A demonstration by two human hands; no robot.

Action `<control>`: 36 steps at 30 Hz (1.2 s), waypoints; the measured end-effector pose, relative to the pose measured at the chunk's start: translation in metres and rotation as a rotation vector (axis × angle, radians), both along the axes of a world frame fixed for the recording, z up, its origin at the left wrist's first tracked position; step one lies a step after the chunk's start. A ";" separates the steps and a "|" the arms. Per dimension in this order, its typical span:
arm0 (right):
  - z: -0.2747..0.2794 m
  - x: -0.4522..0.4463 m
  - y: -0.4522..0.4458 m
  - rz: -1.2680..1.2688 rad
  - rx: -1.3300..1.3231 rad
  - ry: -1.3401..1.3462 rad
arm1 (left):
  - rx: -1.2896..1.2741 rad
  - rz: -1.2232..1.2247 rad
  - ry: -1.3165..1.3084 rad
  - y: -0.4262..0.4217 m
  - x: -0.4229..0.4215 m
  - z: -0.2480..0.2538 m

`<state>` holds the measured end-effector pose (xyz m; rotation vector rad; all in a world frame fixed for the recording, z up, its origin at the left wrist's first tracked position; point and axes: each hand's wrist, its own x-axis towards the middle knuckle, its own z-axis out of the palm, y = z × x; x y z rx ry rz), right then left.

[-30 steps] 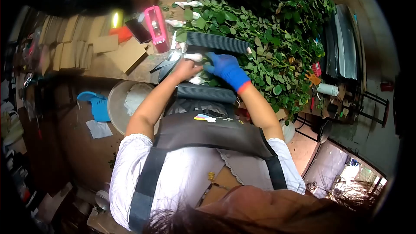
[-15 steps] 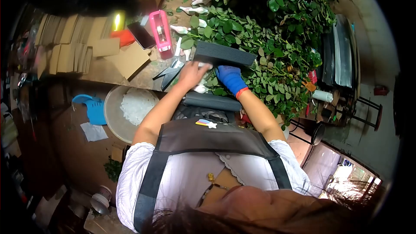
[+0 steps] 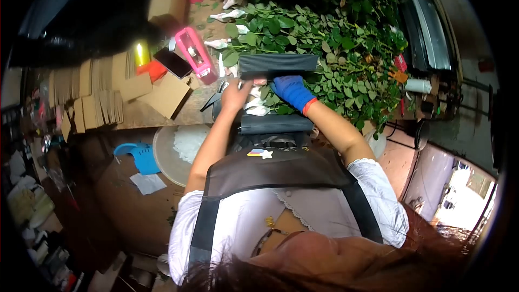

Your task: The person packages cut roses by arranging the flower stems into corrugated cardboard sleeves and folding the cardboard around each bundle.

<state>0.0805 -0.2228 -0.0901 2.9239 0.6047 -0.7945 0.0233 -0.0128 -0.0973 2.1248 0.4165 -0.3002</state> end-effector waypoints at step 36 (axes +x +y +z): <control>0.016 -0.005 0.018 -0.088 -0.044 0.024 | 0.072 -0.248 -0.090 0.028 -0.017 0.003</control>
